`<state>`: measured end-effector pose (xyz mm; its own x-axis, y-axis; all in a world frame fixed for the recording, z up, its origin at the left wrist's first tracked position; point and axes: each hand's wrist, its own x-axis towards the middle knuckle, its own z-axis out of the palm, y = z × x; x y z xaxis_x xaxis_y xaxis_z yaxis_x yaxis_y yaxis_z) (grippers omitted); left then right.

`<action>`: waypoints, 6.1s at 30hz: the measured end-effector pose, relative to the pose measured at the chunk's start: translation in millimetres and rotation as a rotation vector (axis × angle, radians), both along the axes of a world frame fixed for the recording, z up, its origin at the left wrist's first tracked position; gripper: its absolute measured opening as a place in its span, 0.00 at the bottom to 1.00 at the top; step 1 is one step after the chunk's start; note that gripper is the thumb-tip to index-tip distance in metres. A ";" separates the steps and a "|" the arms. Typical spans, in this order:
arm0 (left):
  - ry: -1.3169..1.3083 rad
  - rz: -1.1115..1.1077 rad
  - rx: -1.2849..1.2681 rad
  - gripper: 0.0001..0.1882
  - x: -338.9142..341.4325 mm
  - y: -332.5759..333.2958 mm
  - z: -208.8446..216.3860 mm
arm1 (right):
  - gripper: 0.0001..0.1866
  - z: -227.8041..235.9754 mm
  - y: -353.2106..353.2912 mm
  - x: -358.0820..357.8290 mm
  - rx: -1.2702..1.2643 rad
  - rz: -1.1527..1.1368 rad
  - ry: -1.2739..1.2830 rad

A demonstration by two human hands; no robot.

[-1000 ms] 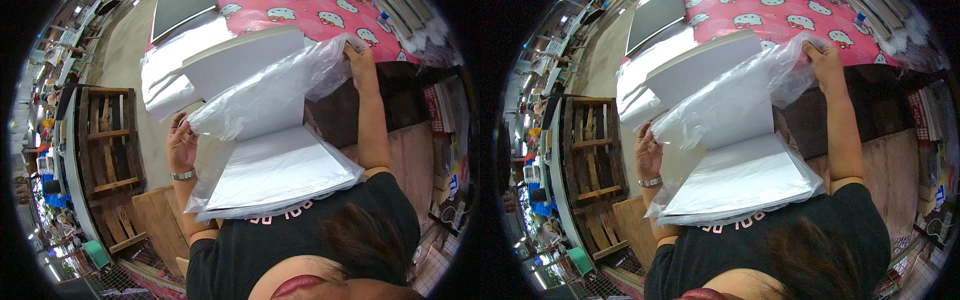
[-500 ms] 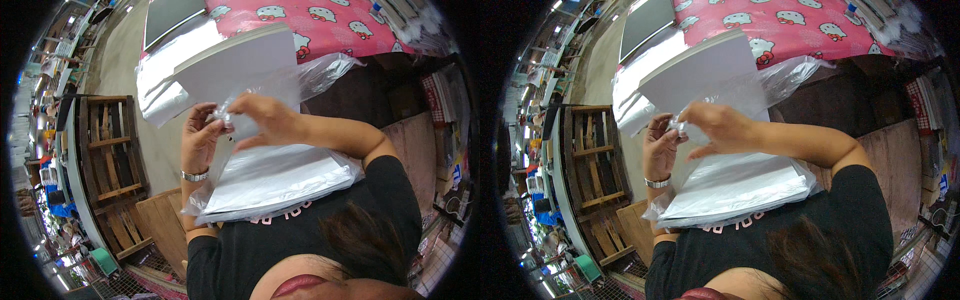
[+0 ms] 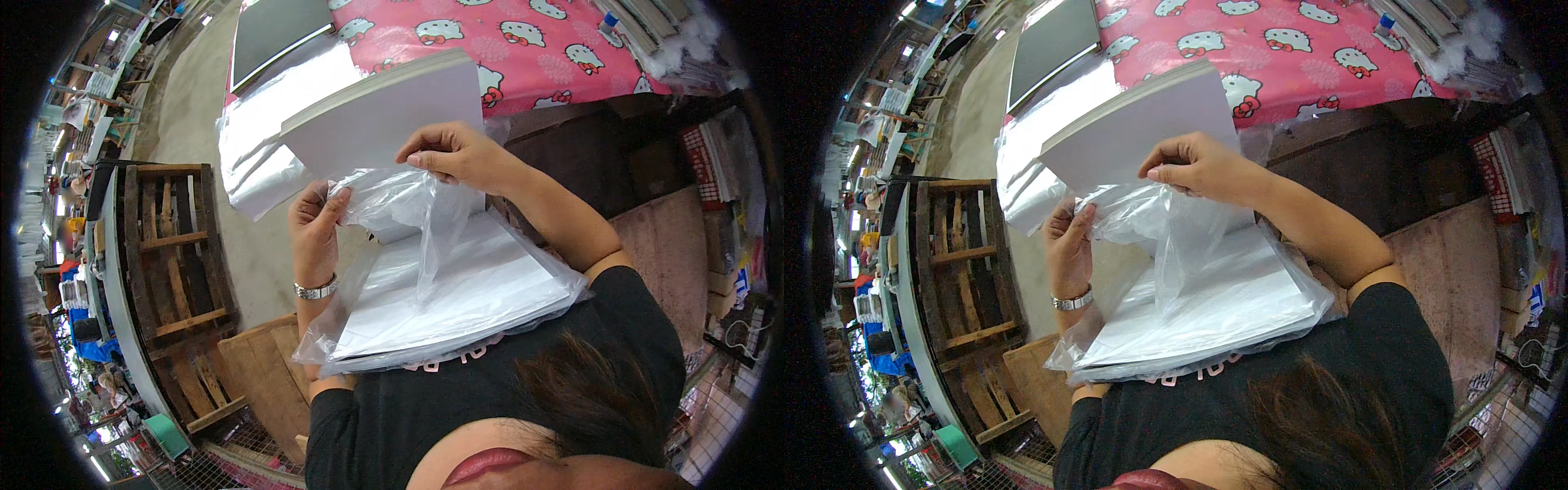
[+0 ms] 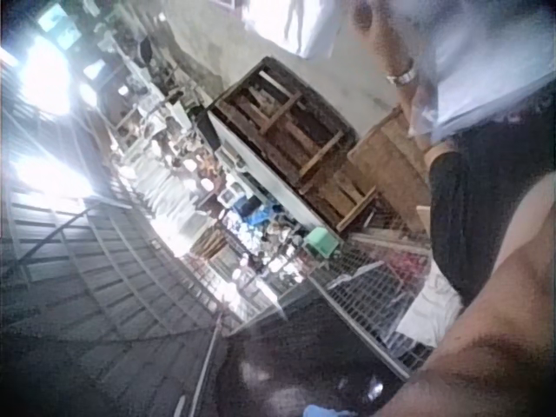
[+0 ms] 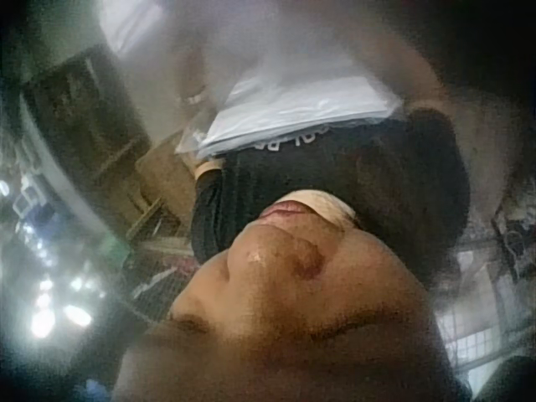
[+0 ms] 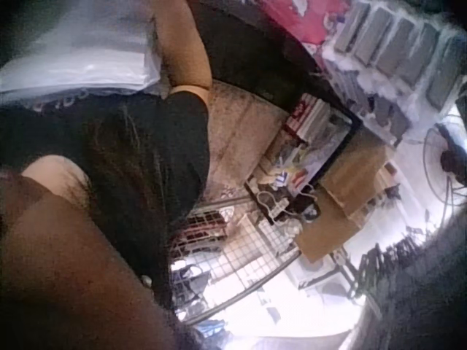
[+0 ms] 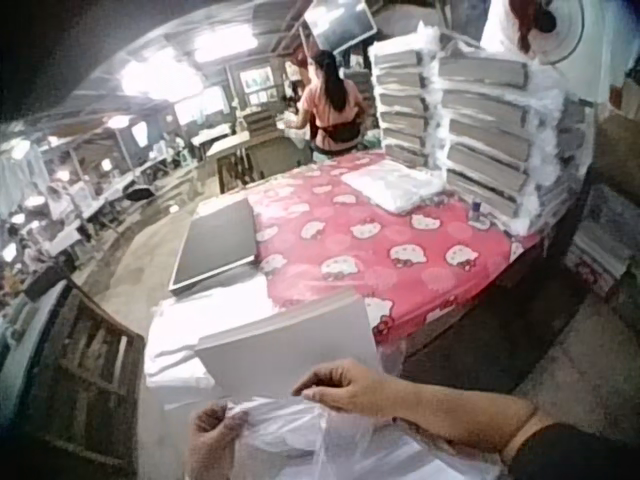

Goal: The person wraps stacks of paper products in clear plastic bags, tucking the excess plastic into the folds and securing them.

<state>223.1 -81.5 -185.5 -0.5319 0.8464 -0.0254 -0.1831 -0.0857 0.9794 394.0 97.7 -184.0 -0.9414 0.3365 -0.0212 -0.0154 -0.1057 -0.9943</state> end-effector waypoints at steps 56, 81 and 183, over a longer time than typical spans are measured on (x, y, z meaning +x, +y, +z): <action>-0.069 -0.146 -0.052 0.05 33.8 9.0 16.5 | 0.14 0.0 -11.9 -31.9 0.261 -0.423 0.442; -0.310 -0.464 0.183 0.19 -37.0 -81.1 -17.6 | 0.15 0.8 26.4 58.3 -0.098 0.167 -0.068; 1.682 -0.468 -0.372 0.12 69.8 -42.6 157.8 | 0.24 79.6 -44.3 14.6 0.656 0.484 0.240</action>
